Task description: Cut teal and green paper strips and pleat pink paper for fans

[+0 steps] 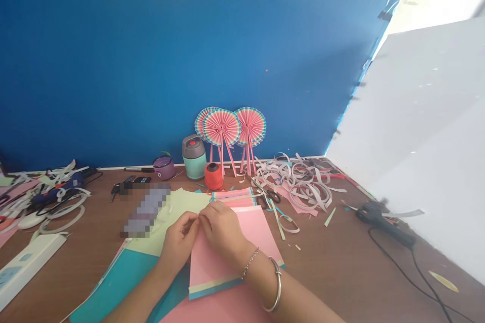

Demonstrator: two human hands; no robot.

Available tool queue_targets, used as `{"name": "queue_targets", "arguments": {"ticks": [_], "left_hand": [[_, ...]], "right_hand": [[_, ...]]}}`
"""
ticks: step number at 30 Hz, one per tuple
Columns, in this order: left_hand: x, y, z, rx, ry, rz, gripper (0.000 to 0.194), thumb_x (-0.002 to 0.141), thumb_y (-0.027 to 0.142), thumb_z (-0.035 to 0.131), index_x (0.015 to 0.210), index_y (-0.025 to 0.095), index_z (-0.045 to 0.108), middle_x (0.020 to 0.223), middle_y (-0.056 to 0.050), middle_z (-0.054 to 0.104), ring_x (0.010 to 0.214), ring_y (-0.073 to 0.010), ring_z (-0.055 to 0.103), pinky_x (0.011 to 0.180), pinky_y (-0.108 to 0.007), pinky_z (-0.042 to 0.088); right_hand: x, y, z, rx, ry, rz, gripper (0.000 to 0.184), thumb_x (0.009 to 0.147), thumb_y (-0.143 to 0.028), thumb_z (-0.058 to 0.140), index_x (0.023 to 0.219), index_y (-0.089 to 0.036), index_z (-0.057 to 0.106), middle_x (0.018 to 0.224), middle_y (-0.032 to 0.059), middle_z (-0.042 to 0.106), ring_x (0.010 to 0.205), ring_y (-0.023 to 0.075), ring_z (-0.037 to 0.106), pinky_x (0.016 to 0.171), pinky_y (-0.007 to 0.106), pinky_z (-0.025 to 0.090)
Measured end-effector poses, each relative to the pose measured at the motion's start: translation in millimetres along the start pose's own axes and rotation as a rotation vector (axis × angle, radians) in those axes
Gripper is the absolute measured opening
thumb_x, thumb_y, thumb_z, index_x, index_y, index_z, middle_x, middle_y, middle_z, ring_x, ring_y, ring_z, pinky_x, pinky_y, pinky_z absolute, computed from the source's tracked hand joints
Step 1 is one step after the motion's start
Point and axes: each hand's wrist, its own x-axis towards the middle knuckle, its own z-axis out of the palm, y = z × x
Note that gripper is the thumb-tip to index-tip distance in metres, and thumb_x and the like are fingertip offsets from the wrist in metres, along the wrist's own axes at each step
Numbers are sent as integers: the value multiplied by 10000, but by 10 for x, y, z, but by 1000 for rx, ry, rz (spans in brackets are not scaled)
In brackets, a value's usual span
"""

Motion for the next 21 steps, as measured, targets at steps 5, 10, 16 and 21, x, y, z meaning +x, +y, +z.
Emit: {"name": "queue_targets", "arguments": {"ticks": [5,10,16,21], "left_hand": [[9,11,6,8,-14,23,169,842,275,437,761,185,555,692,11,586,645,-129,552,583,-202,422],[7,10,9,-17,-14,32,161,836,267,441,767,184,560,694,8,591,659,-135,566,593,-202,434],[-4,37,0,-14,-7,38,178,833,286,439,752,185,560,691,2,593,658,-139,565,594,-203,432],[0,59,-4,-28,-23,25,185,842,302,433,767,189,559,714,-6,600,677,-145,570,608,-208,431]], "right_hand": [[2,5,6,9,10,-3,175,773,-66,482,737,-190,600,719,34,597,691,162,528,599,254,403],[6,3,22,37,9,13,167,761,-72,491,718,-189,602,710,34,602,693,162,536,609,254,409],[18,-4,1,104,31,28,167,750,-73,501,720,-192,614,722,34,618,695,157,547,611,246,421],[26,-30,-34,141,44,60,161,740,-79,505,708,-195,612,702,29,626,684,158,554,611,251,429]]}}
